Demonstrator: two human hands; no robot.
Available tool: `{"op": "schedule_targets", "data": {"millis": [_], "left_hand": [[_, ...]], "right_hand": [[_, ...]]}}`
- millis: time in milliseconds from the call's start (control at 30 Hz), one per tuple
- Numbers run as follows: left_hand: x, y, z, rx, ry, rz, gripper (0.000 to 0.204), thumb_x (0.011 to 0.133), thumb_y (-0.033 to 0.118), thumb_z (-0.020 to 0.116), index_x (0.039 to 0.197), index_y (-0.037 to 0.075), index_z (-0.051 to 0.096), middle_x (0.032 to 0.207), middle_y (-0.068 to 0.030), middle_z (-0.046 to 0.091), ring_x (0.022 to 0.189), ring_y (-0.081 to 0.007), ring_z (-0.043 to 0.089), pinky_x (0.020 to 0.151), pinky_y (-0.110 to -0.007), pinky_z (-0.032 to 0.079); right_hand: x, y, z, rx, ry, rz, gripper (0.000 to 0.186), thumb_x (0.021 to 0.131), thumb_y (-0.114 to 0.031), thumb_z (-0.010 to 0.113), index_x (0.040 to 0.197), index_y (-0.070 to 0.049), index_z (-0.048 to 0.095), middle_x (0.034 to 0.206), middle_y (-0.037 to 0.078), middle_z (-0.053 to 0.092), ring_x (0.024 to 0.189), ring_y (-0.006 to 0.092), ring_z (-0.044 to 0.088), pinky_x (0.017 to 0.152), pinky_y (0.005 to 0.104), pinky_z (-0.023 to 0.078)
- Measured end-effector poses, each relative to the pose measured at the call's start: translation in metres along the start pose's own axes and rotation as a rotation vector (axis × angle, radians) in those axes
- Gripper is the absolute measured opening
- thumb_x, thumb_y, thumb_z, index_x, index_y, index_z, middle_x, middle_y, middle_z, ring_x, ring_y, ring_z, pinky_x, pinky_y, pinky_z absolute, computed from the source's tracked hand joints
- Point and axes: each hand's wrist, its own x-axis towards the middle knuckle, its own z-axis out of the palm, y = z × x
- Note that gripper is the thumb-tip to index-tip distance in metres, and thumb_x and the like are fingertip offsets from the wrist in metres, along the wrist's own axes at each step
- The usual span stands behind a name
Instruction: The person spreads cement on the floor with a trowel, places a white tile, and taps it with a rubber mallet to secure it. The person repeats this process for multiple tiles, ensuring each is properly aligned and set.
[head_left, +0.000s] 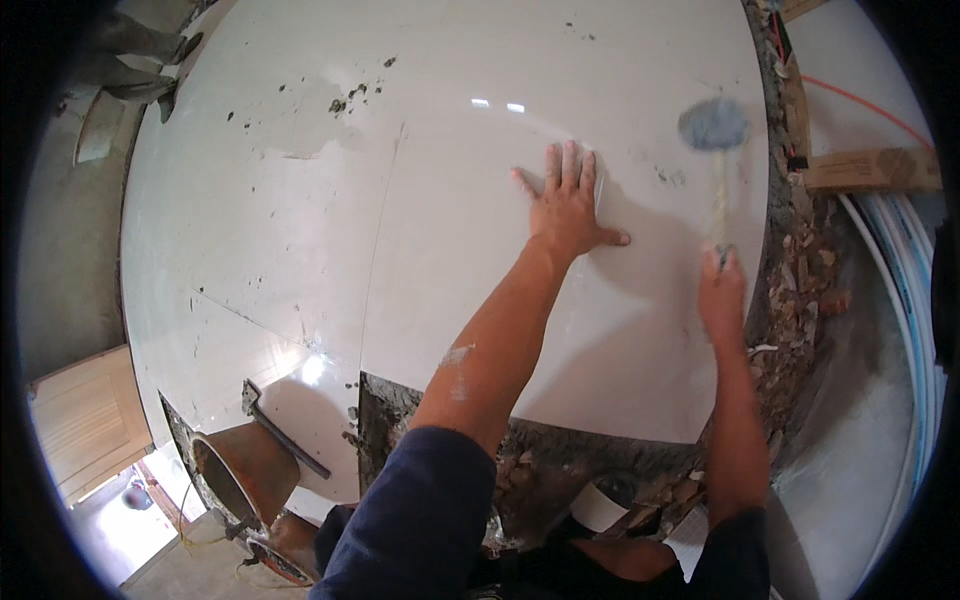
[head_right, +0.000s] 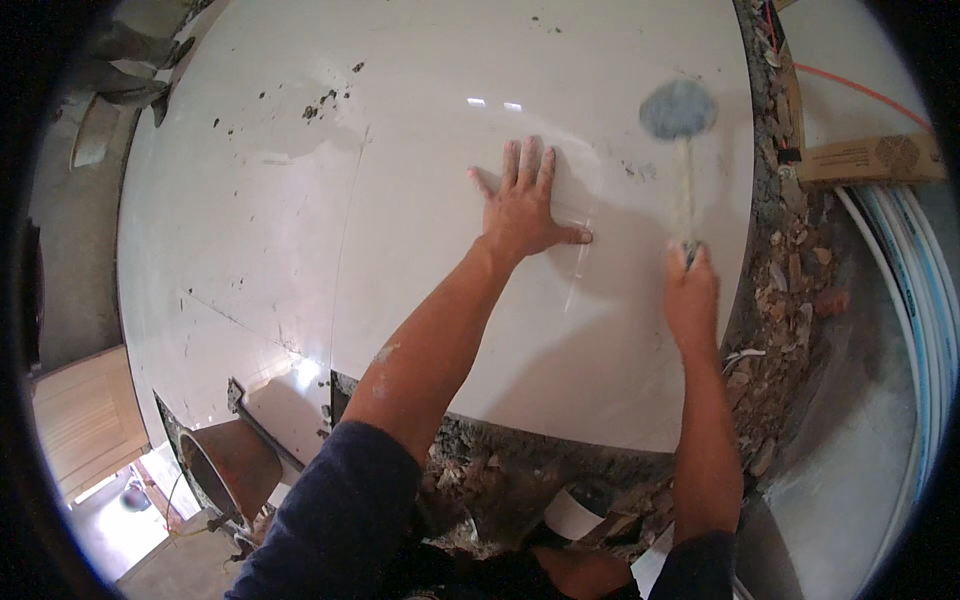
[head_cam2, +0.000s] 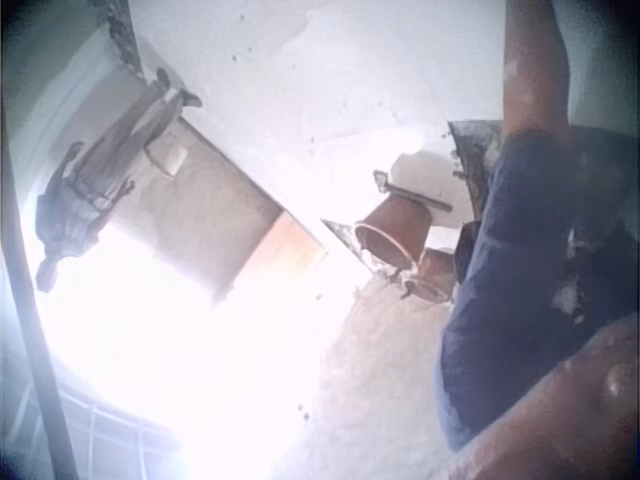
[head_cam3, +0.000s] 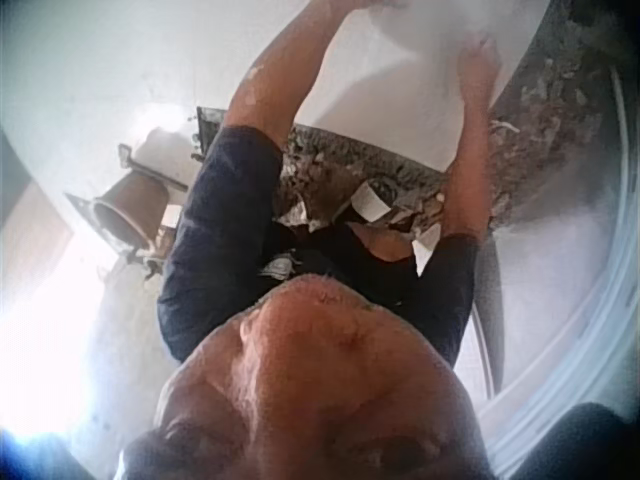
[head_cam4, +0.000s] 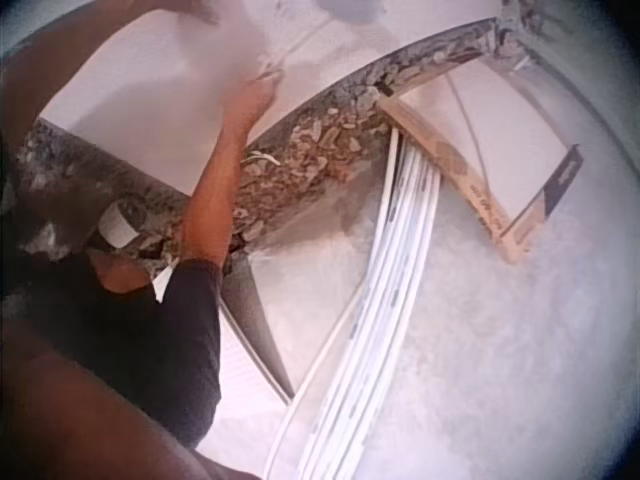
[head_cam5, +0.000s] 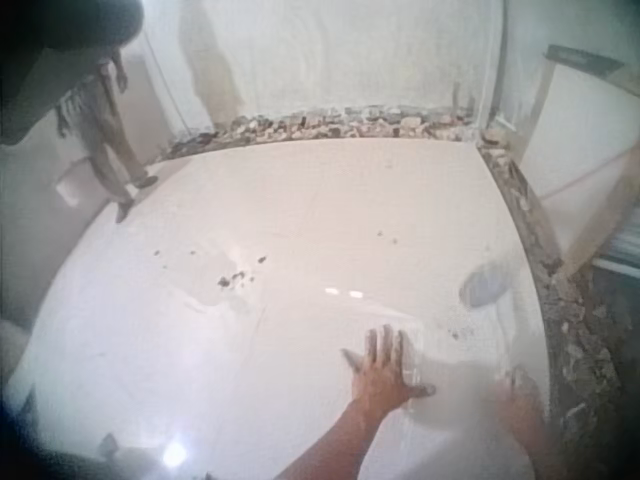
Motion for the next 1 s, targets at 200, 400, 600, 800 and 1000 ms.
{"op": "schedule_targets", "data": {"millis": [200, 400, 600, 800, 1000], "left_hand": [[0.000, 0.001, -0.002, -0.011, -0.015, -0.005, 0.129, 0.057, 0.079, 0.069, 0.153, 0.013, 0.014, 0.160, -0.0127, 0.006, 0.147, -0.0325, 0.001, 0.107, -0.073, 0.007], [0.002, 0.003, 0.000, 0.060, -0.004, -0.018, 0.126, 0.060, 0.078, 0.068, 0.153, 0.012, 0.014, 0.160, -0.0116, 0.006, 0.147, -0.0319, 0.001, 0.107, -0.074, 0.006], [0.012, -0.022, -0.007, 0.086, -0.016, -0.031, 0.119, 0.067, 0.081, 0.058, 0.153, 0.010, 0.014, 0.159, -0.0108, 0.010, 0.148, -0.0297, 0.003, 0.110, -0.068, 0.009], [0.039, -0.123, -0.028, 0.079, 0.261, -0.414, 0.109, 0.079, 0.083, 0.033, 0.152, 0.004, 0.012, 0.159, -0.0112, 0.011, 0.147, -0.0268, 0.004, 0.117, -0.055, 0.007], [0.067, -0.146, -0.021, 0.003, 0.440, -0.523, 0.114, 0.078, 0.082, 0.039, 0.150, -0.002, 0.015, 0.158, -0.0149, 0.013, 0.147, -0.0288, 0.006, 0.117, -0.052, 0.007]], "right_hand": [[0.008, -0.021, 0.005, 0.038, -0.049, 0.117, 0.038, 0.098, -0.033, 0.051, 0.105, 0.004, 0.055, 0.085, 0.026, 0.063, 0.081, 0.0420, 0.064, 0.072, 0.0467, 0.047], [-0.040, -0.002, -0.007, -0.044, 0.076, 0.209, 0.043, 0.098, -0.037, 0.050, 0.106, 0.005, 0.054, 0.088, 0.028, 0.063, 0.083, 0.0444, 0.063, 0.072, 0.0476, 0.047], [-0.025, -0.012, -0.022, -0.055, -0.141, 0.160, 0.044, 0.098, -0.038, 0.050, 0.105, 0.004, 0.055, 0.086, 0.024, 0.063, 0.082, 0.0386, 0.063, 0.073, 0.0450, 0.047], [0.025, -0.089, -0.026, 0.251, -0.130, 0.087, 0.041, 0.098, -0.038, 0.051, 0.103, 0.003, 0.055, 0.070, 0.015, 0.056, 0.065, 0.0234, 0.054, 0.066, 0.0363, 0.047], [0.064, -0.140, 0.027, 0.368, -0.007, -0.147, 0.039, 0.098, -0.037, 0.052, 0.103, 0.001, 0.055, 0.071, 0.016, 0.059, 0.064, 0.0239, 0.057, 0.065, 0.0386, 0.048]]}}
